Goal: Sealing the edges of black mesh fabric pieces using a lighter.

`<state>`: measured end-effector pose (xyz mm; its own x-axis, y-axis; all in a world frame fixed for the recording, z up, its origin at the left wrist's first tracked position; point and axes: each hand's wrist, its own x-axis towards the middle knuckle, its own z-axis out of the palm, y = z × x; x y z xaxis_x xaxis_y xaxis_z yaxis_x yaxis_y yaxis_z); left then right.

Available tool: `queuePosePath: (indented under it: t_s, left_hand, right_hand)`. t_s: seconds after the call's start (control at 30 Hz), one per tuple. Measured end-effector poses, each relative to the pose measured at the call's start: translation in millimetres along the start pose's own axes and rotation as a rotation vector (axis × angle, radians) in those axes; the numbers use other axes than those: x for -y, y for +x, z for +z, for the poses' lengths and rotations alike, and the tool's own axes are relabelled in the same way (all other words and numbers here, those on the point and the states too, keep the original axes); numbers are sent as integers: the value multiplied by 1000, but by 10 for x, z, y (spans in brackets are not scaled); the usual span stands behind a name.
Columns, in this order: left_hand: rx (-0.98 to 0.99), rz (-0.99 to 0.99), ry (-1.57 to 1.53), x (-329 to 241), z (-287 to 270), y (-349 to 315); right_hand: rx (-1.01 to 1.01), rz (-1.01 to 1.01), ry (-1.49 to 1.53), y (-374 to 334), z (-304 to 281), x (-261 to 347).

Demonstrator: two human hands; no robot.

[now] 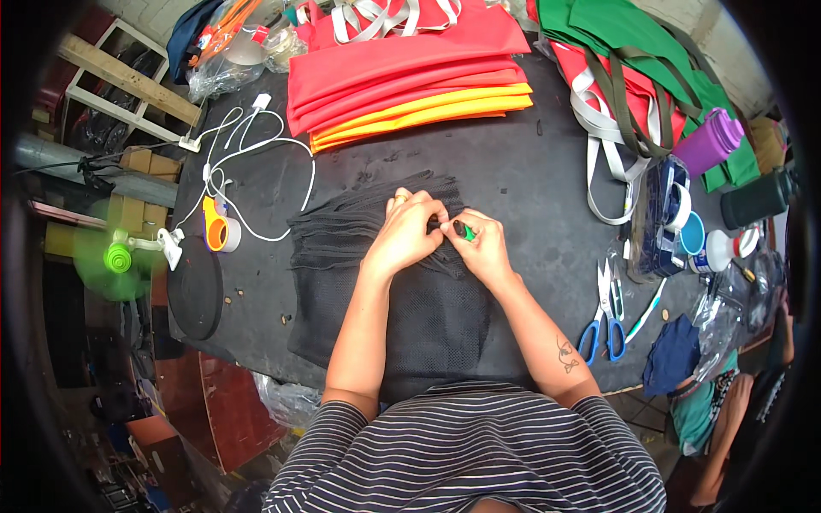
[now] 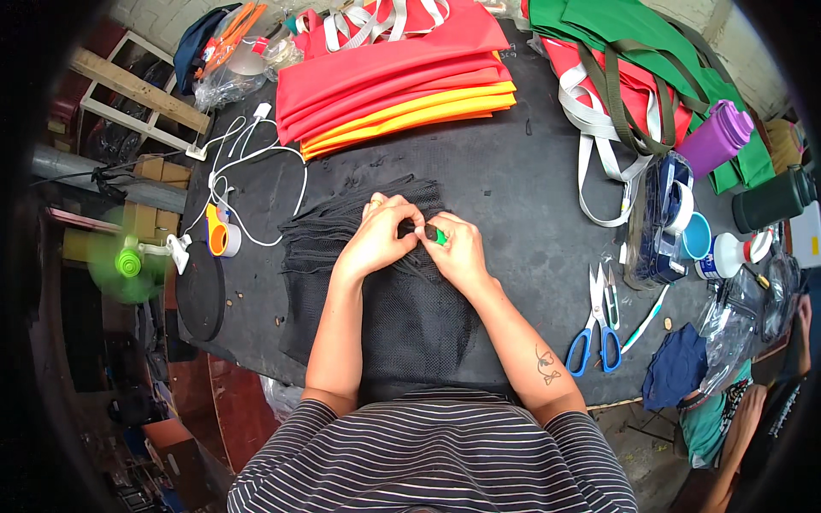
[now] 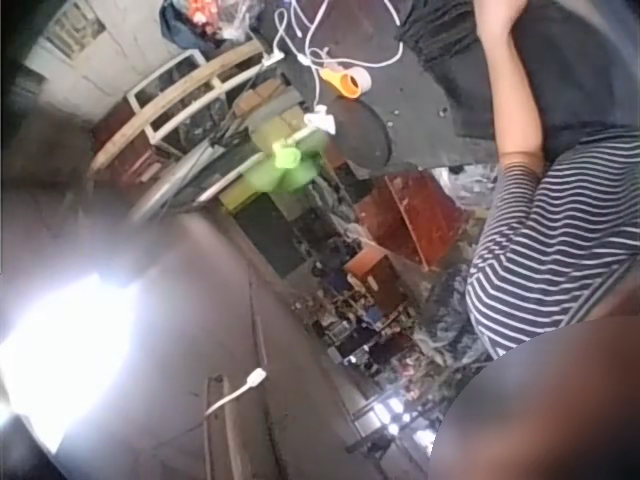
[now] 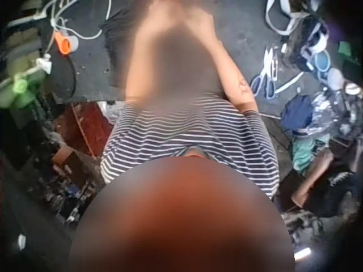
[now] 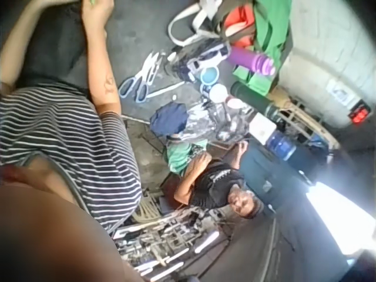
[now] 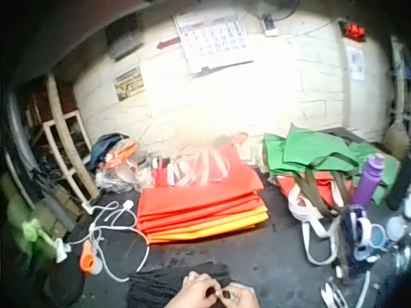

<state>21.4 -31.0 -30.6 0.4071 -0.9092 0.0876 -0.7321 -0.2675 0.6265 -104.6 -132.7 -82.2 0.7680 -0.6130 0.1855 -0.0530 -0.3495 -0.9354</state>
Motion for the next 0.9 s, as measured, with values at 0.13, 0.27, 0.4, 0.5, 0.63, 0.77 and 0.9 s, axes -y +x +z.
queuePosePath:
  t_s: [0.13,0.27,0.4,0.5,0.63,0.77,0.9]
  left_hand:
    - [42,-74,-5,-7,-6,62]
    - [-47,-231,-24,14,59,79]
    - [-58,-306,7,-43,90,111]
    - [-179,-211,26,34,167,69]
    - [-167,-160,150,43,185,75]
    - [-102,-272,48,-30,109,79]
    - [-188,-231,-21,-3,109,58]
  right_hand:
    - [-120,121,131,21,-96,-127]
    - [-198,235,433,105,-259,-146]
    - [-235,288,524,114,-337,-91]
    - [-213,301,573,91,-326,-90]
    - [-177,254,474,102,-232,-210]
    - [-171,168,273,93,-159,-172]
    - [-115,129,74,135,-124,-72]
